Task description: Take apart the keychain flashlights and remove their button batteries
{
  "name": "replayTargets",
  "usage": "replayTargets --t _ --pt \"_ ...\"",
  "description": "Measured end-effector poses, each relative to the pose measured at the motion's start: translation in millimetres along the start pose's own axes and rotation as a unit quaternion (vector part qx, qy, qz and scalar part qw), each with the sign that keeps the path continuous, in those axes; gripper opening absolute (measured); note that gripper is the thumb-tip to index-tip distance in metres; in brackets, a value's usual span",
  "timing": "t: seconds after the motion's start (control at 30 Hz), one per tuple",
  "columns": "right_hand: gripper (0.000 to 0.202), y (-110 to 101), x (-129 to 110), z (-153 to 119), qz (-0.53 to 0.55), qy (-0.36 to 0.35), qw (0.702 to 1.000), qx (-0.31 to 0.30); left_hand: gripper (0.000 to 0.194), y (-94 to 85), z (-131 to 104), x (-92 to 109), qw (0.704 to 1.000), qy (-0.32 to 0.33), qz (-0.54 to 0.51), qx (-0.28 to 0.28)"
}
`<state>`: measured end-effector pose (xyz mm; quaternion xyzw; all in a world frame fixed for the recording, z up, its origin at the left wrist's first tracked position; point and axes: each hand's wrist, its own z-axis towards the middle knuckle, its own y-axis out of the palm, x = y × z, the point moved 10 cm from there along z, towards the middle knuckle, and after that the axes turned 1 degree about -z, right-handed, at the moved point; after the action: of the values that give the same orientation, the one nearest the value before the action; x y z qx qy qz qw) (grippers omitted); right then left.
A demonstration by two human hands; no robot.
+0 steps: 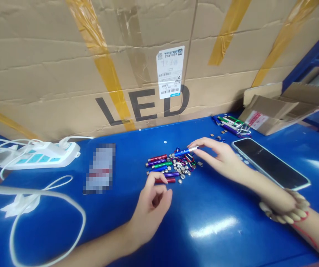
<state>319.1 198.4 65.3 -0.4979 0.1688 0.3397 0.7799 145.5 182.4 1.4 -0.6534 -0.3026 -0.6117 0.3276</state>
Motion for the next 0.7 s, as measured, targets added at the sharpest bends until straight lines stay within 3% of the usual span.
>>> replayTargets --t 0.1,0.23,0.33,0.4,0.5,0.57,0.63,0.7 --pt "0.018 25 -20 -7 0.107 0.02 0.992 -0.065 0.032 -5.8 2 -4 0.998 -0.023 -0.036 0.045" --pt "0.016 59 -42 -20 0.194 -0.005 0.964 -0.185 0.033 -0.8 4 -1 0.999 -0.01 -0.032 0.028" --pt "0.017 68 -46 -24 0.194 -0.019 0.959 -0.206 0.019 3.1 4 -3 1.0 -0.008 0.018 0.001" --pt "0.019 66 -40 -21 0.176 -0.009 0.965 -0.193 0.02 1.8 3 -6 0.999 -0.015 0.035 0.001" --pt "0.021 42 -15 -10 0.066 0.014 0.991 -0.12 0.025 -6.1 3 -9 0.999 -0.021 0.03 0.036" --pt "0.021 10 11 -2 -0.087 0.027 0.995 -0.033 0.026 -9.7 2 -10 0.998 -0.022 0.028 0.054" --pt "0.021 -24 48 1 -0.259 0.083 0.962 0.031 0.026 -9.9 2 -9 0.998 -0.02 0.026 0.055" --pt "0.025 -52 81 0 -0.309 0.119 0.941 0.069 0.025 -8.2 1 -8 0.998 -0.018 0.024 0.047"
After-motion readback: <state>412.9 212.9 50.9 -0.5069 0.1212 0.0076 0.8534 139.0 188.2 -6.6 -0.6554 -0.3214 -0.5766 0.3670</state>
